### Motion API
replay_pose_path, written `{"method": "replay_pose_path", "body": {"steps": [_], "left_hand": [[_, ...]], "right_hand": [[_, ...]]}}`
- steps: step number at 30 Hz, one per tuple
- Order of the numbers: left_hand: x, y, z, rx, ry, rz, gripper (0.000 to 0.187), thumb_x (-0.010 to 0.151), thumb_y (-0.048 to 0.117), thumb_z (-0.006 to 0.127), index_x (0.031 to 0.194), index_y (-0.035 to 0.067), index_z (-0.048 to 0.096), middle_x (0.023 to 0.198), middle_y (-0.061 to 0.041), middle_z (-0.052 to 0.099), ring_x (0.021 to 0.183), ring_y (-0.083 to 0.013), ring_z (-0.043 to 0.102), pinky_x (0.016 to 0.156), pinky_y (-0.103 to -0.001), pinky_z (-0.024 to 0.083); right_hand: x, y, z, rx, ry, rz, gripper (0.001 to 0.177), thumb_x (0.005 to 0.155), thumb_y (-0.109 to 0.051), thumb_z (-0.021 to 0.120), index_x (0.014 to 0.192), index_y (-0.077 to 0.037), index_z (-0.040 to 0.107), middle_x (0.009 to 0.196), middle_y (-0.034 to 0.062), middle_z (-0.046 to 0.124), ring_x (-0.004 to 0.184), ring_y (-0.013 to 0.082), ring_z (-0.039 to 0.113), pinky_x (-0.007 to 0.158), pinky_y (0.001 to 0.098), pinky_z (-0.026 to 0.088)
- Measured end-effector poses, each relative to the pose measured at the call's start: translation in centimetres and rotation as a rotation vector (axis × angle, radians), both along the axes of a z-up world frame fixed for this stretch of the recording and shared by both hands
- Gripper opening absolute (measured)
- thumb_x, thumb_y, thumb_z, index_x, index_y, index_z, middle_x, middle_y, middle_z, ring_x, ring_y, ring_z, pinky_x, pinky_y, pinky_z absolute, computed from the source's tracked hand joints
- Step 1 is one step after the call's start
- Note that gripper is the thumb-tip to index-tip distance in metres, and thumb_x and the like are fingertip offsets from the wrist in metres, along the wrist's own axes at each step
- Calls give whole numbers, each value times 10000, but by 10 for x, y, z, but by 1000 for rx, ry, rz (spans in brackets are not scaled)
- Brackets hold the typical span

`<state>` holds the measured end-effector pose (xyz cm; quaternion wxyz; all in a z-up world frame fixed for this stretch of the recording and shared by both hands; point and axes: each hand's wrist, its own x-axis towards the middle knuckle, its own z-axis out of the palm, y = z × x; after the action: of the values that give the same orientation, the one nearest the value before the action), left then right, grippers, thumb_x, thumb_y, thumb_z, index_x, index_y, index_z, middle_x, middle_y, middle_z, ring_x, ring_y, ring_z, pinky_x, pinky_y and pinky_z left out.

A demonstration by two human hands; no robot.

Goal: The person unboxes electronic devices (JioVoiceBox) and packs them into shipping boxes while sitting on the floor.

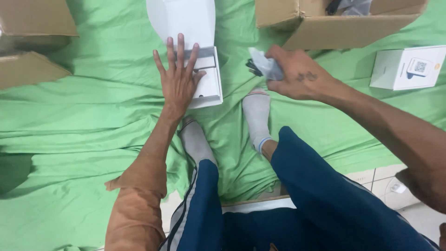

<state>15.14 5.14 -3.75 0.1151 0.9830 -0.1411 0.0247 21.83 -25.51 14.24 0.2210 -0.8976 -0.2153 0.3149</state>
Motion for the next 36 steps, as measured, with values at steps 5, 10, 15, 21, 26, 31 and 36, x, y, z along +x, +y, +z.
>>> {"method": "replay_pose_path", "body": {"steps": [5, 10, 15, 21, 26, 31, 36], "left_hand": [[13, -23, 30, -4, 70, 69, 829, 1020, 592, 640, 1693, 244, 303, 1751, -145, 107, 1605, -385, 79, 1228, -739, 62], [48, -91, 130, -318, 143, -283, 844, 944, 139, 667, 1669, 62, 242, 1718, -128, 249, 1592, -325, 273, 1295, -601, 205], [136, -207, 109, -560, 89, -567, 849, 906, -6, 590, 1666, 47, 216, 1688, -155, 341, 1488, -336, 441, 1221, -380, 417], [153, -214, 55, -318, -43, -521, 671, 864, 61, 576, 1509, 17, 399, 1460, -153, 562, 1360, -333, 529, 1161, -516, 384], [78, -75, 92, -634, 52, -397, 581, 951, -25, 618, 1502, 105, 488, 1459, -172, 584, 1396, -383, 519, 1209, -495, 388], [48, 49, 10, -1046, 114, 651, 364, 1009, 204, 689, 1323, 47, 591, 1300, -119, 680, 1179, -252, 681, 957, -412, 559], [84, 69, -6, -1419, 609, 663, 732, 976, 575, 544, 1509, 108, 363, 1320, -66, 567, 1076, -250, 617, 908, -415, 537]], "right_hand": [[-26, -46, -5, -57, 80, -321, 597, 794, -240, 759, 1296, -3, 538, 991, 262, 699, 890, 414, 701, 821, 498, 542], [-18, -53, -51, 183, -24, -700, 517, 873, -191, 740, 1314, -3, 545, 1075, 188, 709, 937, 363, 713, 835, 463, 567], [47, -115, -90, 116, -566, -639, 509, 992, -239, 734, 1378, 1, 505, 1240, 233, 676, 1142, 412, 657, 979, 491, 516], [111, -183, -121, -182, -536, -130, 659, 1095, -462, 701, 1472, 35, 489, 1341, 375, 570, 1212, 542, 527, 980, 628, 424], [56, -75, -61, 58, 65, -572, 513, 1040, -494, 575, 1305, -59, 633, 1229, 268, 660, 1154, 404, 650, 968, 552, 491], [22, 39, -100, 448, -341, -128, 487, 1176, -454, 607, 1434, -45, 545, 1467, 194, 564, 1268, 325, 639, 955, 368, 621], [51, 83, -158, 453, 446, -539, 998, 922, -769, 420, 1596, -83, 152, 1575, 202, 366, 1020, 326, 692, 804, 416, 654]]}}
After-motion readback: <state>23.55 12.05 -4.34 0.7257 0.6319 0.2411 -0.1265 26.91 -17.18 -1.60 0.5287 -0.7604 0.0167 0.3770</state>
